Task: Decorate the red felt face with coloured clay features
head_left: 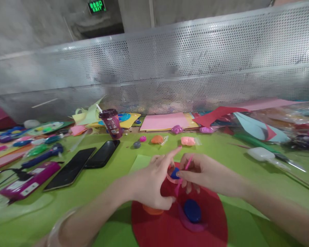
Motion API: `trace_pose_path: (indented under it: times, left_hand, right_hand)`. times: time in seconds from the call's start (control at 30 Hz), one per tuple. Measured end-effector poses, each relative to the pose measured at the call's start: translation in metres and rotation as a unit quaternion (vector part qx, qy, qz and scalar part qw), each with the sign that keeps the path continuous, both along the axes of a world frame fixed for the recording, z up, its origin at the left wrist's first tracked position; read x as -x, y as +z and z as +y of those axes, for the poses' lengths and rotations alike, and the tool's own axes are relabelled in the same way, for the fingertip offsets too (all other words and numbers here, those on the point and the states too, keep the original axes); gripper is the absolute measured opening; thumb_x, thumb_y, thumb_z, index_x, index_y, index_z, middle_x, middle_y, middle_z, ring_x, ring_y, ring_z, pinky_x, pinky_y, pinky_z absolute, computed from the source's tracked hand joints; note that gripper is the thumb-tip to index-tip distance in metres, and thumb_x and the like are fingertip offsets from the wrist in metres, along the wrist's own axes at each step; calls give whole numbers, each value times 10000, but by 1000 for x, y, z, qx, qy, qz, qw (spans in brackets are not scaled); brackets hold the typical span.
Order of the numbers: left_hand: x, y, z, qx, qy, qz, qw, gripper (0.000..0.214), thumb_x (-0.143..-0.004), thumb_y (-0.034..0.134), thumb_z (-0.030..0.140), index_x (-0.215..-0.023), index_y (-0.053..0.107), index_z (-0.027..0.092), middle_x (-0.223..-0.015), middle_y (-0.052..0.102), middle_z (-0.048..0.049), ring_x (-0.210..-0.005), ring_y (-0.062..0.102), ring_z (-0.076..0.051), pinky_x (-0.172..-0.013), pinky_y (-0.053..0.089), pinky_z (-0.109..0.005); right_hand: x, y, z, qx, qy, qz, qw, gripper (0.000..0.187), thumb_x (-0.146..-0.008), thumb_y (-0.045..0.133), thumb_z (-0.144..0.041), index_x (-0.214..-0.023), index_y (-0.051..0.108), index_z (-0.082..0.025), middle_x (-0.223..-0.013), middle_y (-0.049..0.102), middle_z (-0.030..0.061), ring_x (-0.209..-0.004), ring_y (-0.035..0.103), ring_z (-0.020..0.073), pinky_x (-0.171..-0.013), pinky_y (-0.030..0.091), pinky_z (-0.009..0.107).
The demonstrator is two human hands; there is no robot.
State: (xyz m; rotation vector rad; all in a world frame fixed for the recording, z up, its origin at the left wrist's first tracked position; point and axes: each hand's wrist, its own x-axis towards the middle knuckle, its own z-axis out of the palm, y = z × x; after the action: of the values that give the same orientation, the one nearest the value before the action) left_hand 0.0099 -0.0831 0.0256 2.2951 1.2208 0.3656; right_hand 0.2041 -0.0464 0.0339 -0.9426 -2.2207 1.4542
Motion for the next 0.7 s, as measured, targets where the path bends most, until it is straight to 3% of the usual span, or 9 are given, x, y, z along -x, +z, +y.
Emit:
trace_pose_path:
  times: [0.37, 0.7]
  left_hand:
    - [-3, 1, 0, -5, 4, 24, 1000, 1094, -605, 662, 310, -1418, -69, 264, -1379, 323, -163, -1246, 303, -398, -901, 384, -514]
    - [-2, 2, -1, -4, -7, 21, 1000, 1045, -626, 645, 312, -1421, -30, 250, -1287, 401, -159, -1230, 338, -365, -919, 384, -506]
  right_hand:
    - [4, 0, -6, 34, -1, -1, 999, 143, -839, 549, -288, -755, 497, -185, -621, 645, -3, -500, 567, 93, -473, 461, 180]
    - [3, 0, -3, 9, -2, -6, 1000, 138, -823, 557, -259, -728, 478, -198, -626, 648, 4, -560, 619, 151, -495, 475, 229]
